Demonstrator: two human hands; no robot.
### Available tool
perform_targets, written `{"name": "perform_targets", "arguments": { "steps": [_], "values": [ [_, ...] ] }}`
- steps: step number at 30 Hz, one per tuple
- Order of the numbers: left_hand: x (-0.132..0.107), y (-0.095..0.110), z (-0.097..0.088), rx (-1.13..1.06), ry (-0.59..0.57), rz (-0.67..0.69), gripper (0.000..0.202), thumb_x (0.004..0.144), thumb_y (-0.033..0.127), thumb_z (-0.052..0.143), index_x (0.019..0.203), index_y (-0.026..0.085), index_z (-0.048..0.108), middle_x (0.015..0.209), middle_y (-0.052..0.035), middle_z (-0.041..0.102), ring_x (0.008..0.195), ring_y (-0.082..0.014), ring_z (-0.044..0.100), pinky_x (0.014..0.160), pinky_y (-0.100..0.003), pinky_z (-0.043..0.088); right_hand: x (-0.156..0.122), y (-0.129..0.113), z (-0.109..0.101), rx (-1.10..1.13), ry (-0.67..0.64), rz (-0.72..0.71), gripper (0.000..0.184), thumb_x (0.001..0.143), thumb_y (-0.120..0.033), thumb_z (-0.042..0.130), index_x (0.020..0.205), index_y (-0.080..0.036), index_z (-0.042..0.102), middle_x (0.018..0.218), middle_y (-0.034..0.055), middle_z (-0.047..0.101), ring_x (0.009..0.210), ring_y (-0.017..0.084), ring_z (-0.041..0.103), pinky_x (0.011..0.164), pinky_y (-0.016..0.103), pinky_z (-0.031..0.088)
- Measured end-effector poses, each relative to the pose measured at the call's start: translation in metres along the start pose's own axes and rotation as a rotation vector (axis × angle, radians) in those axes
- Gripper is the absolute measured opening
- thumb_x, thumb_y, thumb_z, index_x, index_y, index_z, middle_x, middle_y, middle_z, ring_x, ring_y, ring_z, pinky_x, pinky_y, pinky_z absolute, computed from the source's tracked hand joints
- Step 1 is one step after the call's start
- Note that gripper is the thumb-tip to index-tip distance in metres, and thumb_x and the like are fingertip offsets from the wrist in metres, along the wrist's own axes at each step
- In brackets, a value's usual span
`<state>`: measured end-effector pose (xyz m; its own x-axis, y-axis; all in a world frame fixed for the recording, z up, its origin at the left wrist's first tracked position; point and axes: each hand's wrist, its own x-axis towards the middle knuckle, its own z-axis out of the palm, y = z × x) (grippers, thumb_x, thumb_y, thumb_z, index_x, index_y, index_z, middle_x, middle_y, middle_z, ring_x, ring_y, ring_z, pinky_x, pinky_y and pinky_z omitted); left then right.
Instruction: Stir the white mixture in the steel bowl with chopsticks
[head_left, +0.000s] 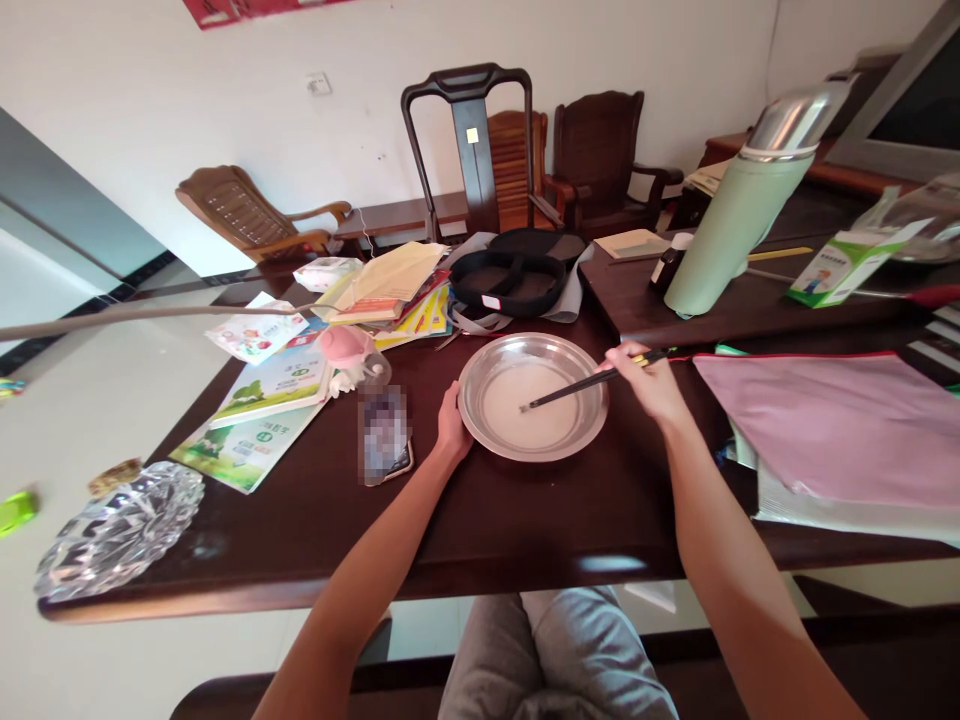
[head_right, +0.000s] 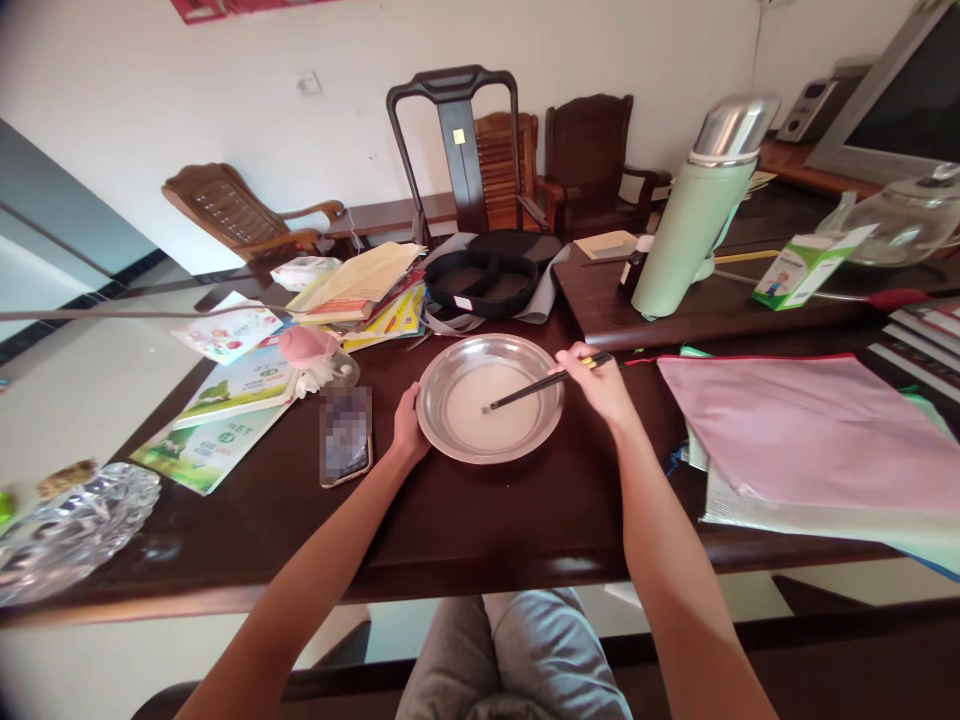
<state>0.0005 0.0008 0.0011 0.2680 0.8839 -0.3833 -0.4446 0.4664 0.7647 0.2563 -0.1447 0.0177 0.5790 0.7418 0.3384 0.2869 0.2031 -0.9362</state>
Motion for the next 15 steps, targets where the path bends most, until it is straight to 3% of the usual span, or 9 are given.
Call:
{"name": "perform_targets", "arguments": {
  "steps": [3, 8, 10, 15],
  "values": [
    [-0.001, 0.001, 0.001, -0.008, -0.002, 0.007, 0.032, 0.078, 0.040, 0.084, 0.065, 0.020, 0.062, 0.064, 0.0022, 0.065, 0.066, -0.0160, 0.061, 0.073, -0.028, 0.054, 0.000, -0.001, 0.007, -0.029, -0.027, -0.026, 0.053, 0.077, -0.078, 0.078, 0.069, -0.026, 0.069, 0.073, 0.0025, 0.079, 0.076, 0.025, 0.076, 0.079, 0.039, 0.059],
    [-0.002, 0.001, 0.002, 0.011, 0.012, -0.003, 0.034, 0.080, 0.042, 0.083, 0.064, 0.020, 0.062, 0.063, 0.0024, 0.064, 0.065, -0.0165, 0.060, 0.072, -0.029, 0.053, 0.004, 0.003, -0.012, 0.013, 0.194, -0.012, 0.057, 0.077, -0.078, 0.078, 0.062, -0.026, 0.060, 0.062, -0.0004, 0.072, 0.065, 0.022, 0.071, 0.079, 0.039, 0.059],
    [-0.002, 0.001, 0.001, 0.015, 0.011, 0.001, 0.034, 0.079, 0.042, 0.084, 0.065, 0.020, 0.062, 0.063, 0.0026, 0.064, 0.066, -0.0166, 0.061, 0.073, -0.028, 0.053, 0.003, 0.003, -0.013, 0.025, 0.167, 0.000, 0.057, 0.077, -0.079, 0.078, 0.061, -0.027, 0.061, 0.059, -0.0008, 0.070, 0.063, 0.022, 0.070, 0.078, 0.039, 0.059],
    [0.000, 0.000, 0.000, 0.009, 0.005, -0.005, 0.033, 0.081, 0.043, 0.083, 0.066, 0.020, 0.063, 0.064, 0.0022, 0.064, 0.067, -0.0165, 0.061, 0.073, -0.028, 0.053, -0.002, -0.004, 0.009, -0.021, -0.041, -0.002, 0.054, 0.078, -0.079, 0.076, 0.068, -0.027, 0.069, 0.069, 0.0021, 0.077, 0.075, 0.025, 0.076, 0.081, 0.040, 0.060]
  ]
}}
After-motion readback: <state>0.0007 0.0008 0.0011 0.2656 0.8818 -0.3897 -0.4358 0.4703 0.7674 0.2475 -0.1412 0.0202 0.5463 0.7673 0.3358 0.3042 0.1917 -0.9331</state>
